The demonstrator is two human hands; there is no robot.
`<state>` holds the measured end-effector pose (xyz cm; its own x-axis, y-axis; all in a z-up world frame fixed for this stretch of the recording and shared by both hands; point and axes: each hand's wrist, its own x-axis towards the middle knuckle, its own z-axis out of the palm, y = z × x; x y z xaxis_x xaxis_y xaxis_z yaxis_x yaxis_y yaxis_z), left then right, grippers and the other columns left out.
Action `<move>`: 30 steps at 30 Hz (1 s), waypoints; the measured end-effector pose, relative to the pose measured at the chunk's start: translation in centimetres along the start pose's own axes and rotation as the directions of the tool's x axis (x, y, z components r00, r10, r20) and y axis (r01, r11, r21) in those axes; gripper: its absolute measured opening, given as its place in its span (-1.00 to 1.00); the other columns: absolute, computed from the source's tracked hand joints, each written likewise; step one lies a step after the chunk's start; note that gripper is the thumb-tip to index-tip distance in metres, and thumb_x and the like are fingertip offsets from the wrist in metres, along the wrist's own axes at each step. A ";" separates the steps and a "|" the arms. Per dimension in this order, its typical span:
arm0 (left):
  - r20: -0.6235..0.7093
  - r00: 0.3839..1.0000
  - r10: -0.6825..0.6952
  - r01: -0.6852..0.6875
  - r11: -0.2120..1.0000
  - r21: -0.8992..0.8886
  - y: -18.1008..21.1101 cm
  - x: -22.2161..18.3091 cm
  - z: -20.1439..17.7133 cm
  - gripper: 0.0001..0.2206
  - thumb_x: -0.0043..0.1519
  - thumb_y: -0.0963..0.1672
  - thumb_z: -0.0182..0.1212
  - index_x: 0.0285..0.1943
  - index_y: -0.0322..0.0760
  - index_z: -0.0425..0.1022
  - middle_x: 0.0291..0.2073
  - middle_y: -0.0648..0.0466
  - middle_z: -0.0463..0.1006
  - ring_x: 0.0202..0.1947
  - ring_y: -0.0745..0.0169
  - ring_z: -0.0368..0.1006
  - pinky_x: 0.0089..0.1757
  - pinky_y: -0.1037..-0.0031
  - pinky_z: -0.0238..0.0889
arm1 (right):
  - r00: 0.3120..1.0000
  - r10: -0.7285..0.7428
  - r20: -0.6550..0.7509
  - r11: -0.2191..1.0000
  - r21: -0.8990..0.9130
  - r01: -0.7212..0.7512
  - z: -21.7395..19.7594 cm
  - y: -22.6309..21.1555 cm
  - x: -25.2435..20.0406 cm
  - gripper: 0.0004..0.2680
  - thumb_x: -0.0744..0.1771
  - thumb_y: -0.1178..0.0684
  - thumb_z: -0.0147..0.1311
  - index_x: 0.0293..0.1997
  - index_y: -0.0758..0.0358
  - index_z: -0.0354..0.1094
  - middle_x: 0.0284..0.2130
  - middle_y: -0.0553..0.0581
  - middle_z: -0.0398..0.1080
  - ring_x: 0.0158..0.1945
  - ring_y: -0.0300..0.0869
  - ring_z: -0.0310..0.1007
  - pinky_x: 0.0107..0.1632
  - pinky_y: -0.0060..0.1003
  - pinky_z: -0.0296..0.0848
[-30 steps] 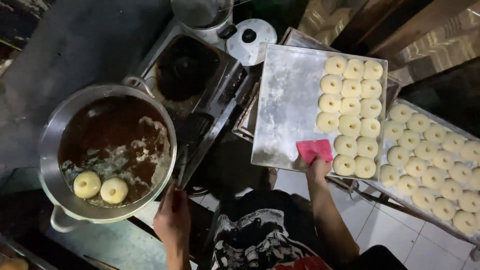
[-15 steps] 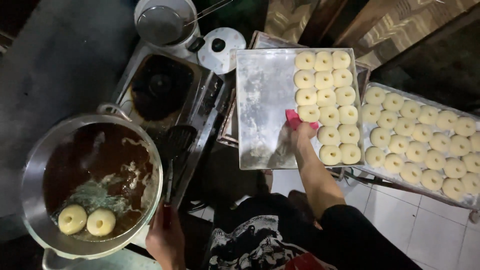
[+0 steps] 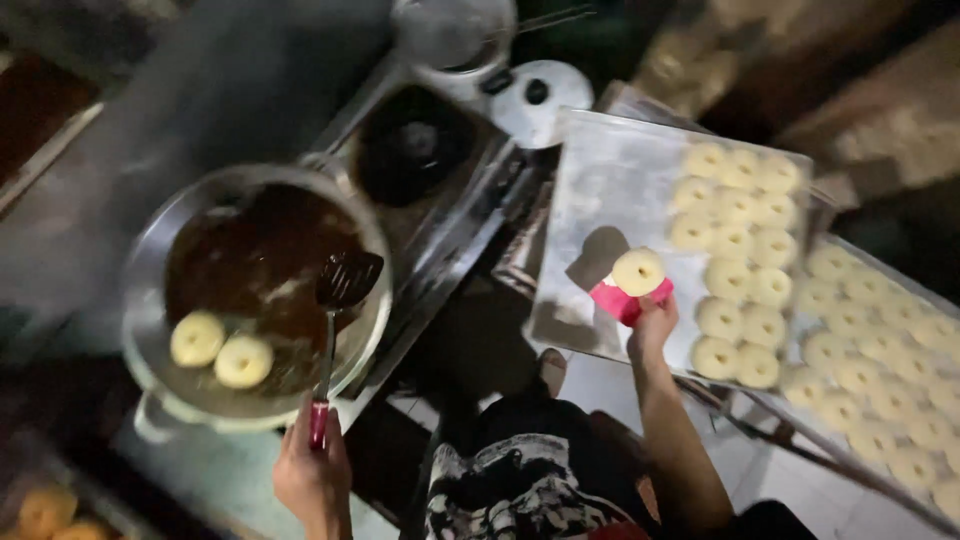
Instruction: Removing fried donuts from a pot of hot oil using a wooden skewer and placing them on a cooling rack.
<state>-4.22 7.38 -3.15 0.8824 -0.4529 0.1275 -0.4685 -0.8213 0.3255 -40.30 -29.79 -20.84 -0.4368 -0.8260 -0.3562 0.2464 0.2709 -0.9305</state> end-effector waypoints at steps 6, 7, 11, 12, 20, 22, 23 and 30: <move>-0.137 0.976 -0.171 0.166 0.985 -0.049 -5.0 -1.7 -3.0 -0.63 0.27 -0.01 0.27 0.29 0.14 0.58 -0.14 0.23 0.63 -0.34 0.20 0.53 -0.30 0.37 0.34 | 0.826 0.020 0.563 0.997 -0.071 0.025 10.6 -1.2 -6.0 -0.64 0.23 0.36 0.04 0.11 0.17 0.42 -0.04 0.00 0.49 0.06 -0.18 0.45 0.06 -0.28 0.45; -0.192 0.974 -0.119 0.112 0.992 -0.049 -5.5 -2.0 -3.4 -0.64 0.27 -0.04 0.28 0.28 0.09 0.59 -0.12 0.22 0.63 -0.26 0.22 0.55 -0.28 0.41 0.35 | 0.771 0.066 0.634 0.995 -0.103 0.000 12.8 -0.9 -7.0 -0.57 0.23 0.37 0.03 0.23 0.20 0.39 0.03 0.06 0.50 0.14 -0.11 0.47 0.10 -0.19 0.50; -0.150 0.969 -0.196 0.202 0.979 0.026 -7.3 -2.9 -4.3 -0.65 0.27 -0.02 0.22 0.27 0.14 0.58 -0.32 0.21 0.56 -0.44 0.13 0.50 -0.42 0.30 0.27 | 0.583 0.116 0.804 0.993 -0.090 -0.073 21.3 1.8 -13.3 -0.52 0.19 0.41 -0.05 0.24 0.23 0.41 -0.01 0.09 0.51 0.06 -0.16 0.49 0.10 -0.27 0.52; -0.126 0.972 -0.198 0.204 0.978 0.037 -7.4 -2.9 -4.3 -0.68 0.31 0.01 0.18 0.26 0.17 0.58 -0.34 0.25 0.58 -0.54 0.23 0.44 -0.52 0.39 0.21 | 0.526 0.134 0.840 0.990 -0.142 -0.026 23.2 2.5 -14.7 -0.53 0.17 0.39 -0.06 0.19 0.21 0.44 -0.04 0.07 0.52 0.04 -0.17 0.49 0.08 -0.33 0.48; -0.353 0.926 -0.135 0.251 0.917 0.310 -10.4 -2.1 -0.1 -0.79 0.33 0.09 0.12 0.12 0.50 0.53 -0.43 0.35 0.42 -0.49 0.34 0.48 -0.40 0.50 0.39 | 0.311 0.166 0.936 0.817 -0.307 0.488 30.6 3.9 -28.7 -0.62 0.23 0.19 0.25 0.16 -0.03 0.51 -0.08 0.11 0.56 0.12 -0.03 0.51 0.23 -0.11 0.35; -0.337 0.922 -0.191 0.295 0.910 0.292 -11.1 -1.9 0.3 -0.76 0.32 0.06 0.14 0.16 0.48 0.50 -0.38 0.34 0.44 -0.42 0.29 0.51 -0.39 0.44 0.42 | 0.121 0.187 0.975 0.845 -0.222 0.486 31.5 3.8 -30.0 -0.60 0.17 0.33 0.13 0.09 0.07 0.54 -0.17 0.05 0.58 -0.02 -0.16 0.56 0.13 -0.22 0.45; -0.342 0.919 -0.194 0.300 0.908 0.291 -11.1 -1.8 0.3 -0.76 0.32 0.06 0.14 0.16 0.48 0.50 -0.38 0.34 0.44 -0.42 0.29 0.51 -0.39 0.44 0.42 | 0.114 0.185 0.976 0.846 -0.217 0.487 31.6 3.4 -31.5 -0.60 0.17 0.33 0.13 0.09 0.07 0.54 -0.17 0.05 0.58 -0.02 -0.16 0.56 0.13 -0.22 0.45; -0.301 0.918 -0.258 0.298 0.950 0.092 -9.2 -0.3 -0.3 -0.74 0.25 0.06 0.21 0.13 0.46 0.55 -0.39 0.28 0.47 -0.42 0.19 0.53 -0.37 0.36 0.45 | 0.225 0.201 0.953 0.105 -0.249 0.963 32.1 2.8 -33.6 -0.74 0.31 -0.11 0.04 0.10 -0.07 0.42 -0.32 0.25 0.59 -0.02 0.19 0.60 0.15 0.16 0.39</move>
<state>-0.16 15.17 -5.95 0.9439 -0.0990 0.3152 -0.1865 -0.9472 0.2610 2.87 -17.15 -8.69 0.7762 -0.6023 -0.1862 -0.6102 -0.6434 -0.4622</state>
